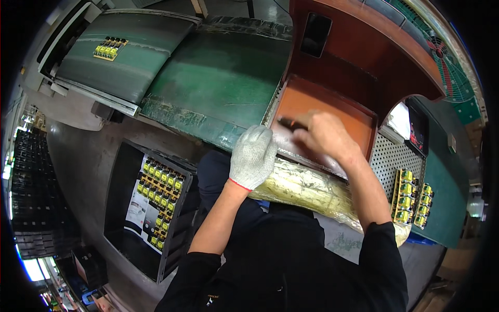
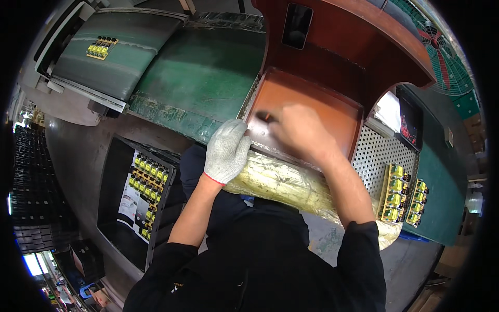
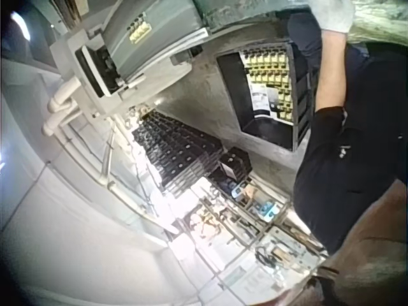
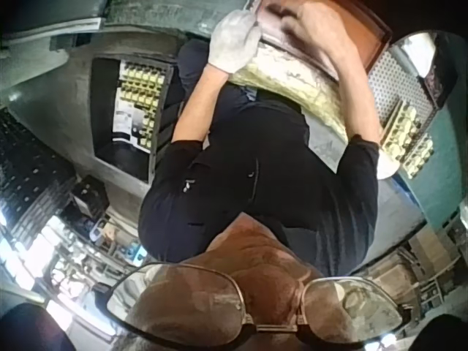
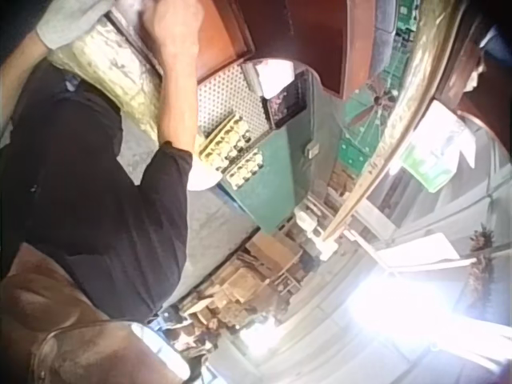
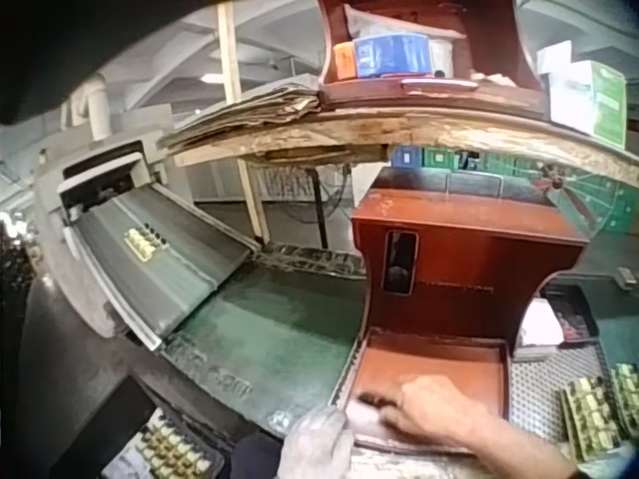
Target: The worker processes circuit board panels by scraping the back with a tool and placing them into a fixture for inspection or assembly.
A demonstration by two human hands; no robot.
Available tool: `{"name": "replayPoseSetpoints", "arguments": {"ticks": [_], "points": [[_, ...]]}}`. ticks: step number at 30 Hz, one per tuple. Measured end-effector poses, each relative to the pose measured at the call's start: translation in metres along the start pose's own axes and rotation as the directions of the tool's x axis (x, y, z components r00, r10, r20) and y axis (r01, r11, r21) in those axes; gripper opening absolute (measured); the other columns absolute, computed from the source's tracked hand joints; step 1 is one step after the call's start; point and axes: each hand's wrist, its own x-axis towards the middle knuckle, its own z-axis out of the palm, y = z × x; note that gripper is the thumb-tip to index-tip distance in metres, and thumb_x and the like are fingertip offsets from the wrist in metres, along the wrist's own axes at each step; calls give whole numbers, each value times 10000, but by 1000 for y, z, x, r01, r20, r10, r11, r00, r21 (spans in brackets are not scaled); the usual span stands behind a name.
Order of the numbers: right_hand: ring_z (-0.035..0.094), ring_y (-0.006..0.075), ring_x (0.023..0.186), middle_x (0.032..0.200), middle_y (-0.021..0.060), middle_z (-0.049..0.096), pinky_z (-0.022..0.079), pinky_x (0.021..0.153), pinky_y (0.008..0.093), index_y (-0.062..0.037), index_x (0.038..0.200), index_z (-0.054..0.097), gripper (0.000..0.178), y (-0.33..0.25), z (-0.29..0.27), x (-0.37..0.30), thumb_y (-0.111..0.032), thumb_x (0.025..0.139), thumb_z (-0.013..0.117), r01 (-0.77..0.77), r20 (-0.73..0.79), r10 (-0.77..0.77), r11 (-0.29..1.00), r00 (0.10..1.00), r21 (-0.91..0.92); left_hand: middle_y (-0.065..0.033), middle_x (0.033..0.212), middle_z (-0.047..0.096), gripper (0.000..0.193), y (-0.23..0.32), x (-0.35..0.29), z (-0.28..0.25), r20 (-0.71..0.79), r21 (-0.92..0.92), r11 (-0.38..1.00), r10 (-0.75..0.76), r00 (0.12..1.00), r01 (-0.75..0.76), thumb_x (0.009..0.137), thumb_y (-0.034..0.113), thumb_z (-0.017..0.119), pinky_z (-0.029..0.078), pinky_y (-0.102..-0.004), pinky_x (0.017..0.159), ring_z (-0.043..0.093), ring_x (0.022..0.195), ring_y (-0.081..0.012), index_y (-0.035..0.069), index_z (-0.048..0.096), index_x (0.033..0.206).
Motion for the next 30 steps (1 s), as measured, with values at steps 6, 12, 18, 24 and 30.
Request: {"name": "replayPoseSetpoints", "arguments": {"ticks": [6,12,18,24,30], "points": [[747,440,957,998,231,772,597,881,529,-62,1195,802,315,-7,-5,-3,-263,955,766,-29,134,28,1000,991,12,-262,1188,723,272,-3,-2,-1,9,-6,1000,-15,1000,15,910,60,729,557,-539,1013,686,1157,-483,-42,705,1161],[753,442,949,981,244,778,600,885,537,-63,1193,814,319,10,4,0,-256,952,734,-76,-65,81,994,995,72,-259,1196,722,276,-1,-2,0,-4,5,1000,2,1000,-2,908,56,727,558,-536,1007,687,1162,-478,-40,705,1166],[747,432,942,990,231,777,602,865,529,-80,1219,815,322,-15,1,-9,-245,951,753,-7,38,5,999,999,45,-263,1174,727,264,-4,-2,1,-6,-12,1000,-24,1000,24,914,52,724,561,-532,996,695,1144,-474,-43,708,1160],[749,426,947,1002,218,786,603,867,525,-76,1219,818,316,-20,-1,-6,-242,958,755,-31,0,31,1000,1000,-2,-230,1123,725,208,-3,-5,2,-30,-49,996,-71,997,70,915,83,714,559,-542,958,690,1091,-452,-20,692,1094],[767,416,948,1072,200,803,601,898,539,-73,1183,819,304,5,1,-7,-251,968,699,-123,-147,124,992,981,16,-229,1106,734,205,-7,-4,4,-72,-20,1000,-16,997,15,907,71,725,566,-530,931,699,1064,-453,-21,706,1090]]}}
